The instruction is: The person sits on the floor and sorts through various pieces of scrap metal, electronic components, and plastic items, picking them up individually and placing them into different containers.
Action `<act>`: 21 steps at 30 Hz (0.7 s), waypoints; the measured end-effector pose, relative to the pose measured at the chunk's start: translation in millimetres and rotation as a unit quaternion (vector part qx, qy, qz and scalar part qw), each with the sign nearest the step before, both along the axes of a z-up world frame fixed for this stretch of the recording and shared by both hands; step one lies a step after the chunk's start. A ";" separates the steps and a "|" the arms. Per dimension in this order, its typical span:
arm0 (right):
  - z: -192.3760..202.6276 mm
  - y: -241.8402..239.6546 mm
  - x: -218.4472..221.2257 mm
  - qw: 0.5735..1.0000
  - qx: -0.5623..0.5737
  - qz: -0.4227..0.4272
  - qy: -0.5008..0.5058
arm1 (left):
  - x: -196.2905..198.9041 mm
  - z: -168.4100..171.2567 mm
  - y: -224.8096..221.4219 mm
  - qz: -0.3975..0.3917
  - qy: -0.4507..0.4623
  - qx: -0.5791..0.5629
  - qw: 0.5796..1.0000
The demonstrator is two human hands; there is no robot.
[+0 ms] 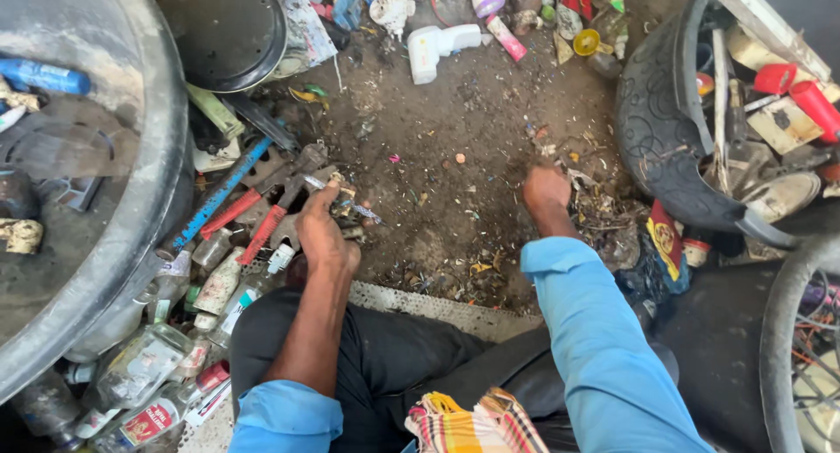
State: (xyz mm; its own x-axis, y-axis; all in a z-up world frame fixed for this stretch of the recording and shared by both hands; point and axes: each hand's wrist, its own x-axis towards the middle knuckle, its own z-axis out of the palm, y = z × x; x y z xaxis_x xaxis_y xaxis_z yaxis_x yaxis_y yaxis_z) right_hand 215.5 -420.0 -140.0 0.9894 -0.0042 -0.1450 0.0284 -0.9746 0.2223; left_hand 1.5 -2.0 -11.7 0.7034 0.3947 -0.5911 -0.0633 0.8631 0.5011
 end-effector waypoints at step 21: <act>17.8 154.5 -36.2 0.949 0.313 0.029 -0.003 | 0.9 9.9 -4.6 -0.009 -0.003 0.015 1.000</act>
State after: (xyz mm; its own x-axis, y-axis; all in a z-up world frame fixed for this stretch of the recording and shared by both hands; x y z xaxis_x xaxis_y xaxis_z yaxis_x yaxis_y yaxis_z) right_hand 179.2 -265.5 -122.2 0.9862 0.1355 -0.0957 0.0866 -0.9126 -0.3995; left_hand 2.5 -6.6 -1.8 0.7139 0.3998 -0.5749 -0.0511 0.8486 0.5266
